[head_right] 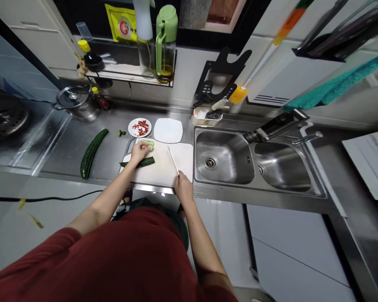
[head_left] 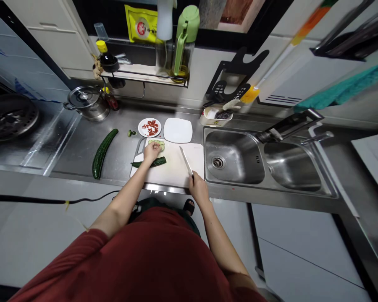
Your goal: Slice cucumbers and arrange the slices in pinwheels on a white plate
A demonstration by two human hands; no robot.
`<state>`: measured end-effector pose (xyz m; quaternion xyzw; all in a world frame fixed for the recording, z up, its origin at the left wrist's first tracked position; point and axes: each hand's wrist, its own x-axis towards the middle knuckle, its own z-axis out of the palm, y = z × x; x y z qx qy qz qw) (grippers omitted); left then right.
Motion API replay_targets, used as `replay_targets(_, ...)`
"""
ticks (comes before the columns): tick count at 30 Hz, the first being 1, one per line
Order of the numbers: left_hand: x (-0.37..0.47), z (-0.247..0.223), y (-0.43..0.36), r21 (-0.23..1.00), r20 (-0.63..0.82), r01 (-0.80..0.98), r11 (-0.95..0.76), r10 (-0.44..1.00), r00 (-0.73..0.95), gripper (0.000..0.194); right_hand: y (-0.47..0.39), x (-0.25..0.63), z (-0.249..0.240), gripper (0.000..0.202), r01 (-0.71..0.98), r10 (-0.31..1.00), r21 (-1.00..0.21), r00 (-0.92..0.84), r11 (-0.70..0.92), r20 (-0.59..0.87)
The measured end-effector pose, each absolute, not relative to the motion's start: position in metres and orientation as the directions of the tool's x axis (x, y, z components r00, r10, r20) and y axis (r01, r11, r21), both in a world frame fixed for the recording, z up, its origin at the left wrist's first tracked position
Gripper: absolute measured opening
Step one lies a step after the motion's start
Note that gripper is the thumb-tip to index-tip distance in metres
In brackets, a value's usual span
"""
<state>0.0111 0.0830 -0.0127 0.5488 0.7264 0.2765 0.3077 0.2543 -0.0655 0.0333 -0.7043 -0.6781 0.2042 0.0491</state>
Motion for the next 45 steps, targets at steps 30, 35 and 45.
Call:
replay_targets(30,0.030,-0.009,0.118,0.410,-0.085,0.892,0.192,0.981,-0.172,0.016,-0.065,0.256,0.043,0.032,0.859,0.920,-0.447,0.066,-0.249,-0.387)
replay_targets(35,0.029,-0.009,0.117,0.402,-0.085,0.894,0.199,0.980,-0.180,0.017,-0.064,0.257,0.039,0.035,0.857,0.938,-0.468,0.052,-0.218,-0.342)
replay_targets(45,0.015,0.002,0.071,0.528,-0.062,0.830,0.180,0.983,-0.174,0.020,-0.060,0.253,0.041,0.029,0.844,0.939,-0.480,0.073,-0.238,-0.337)
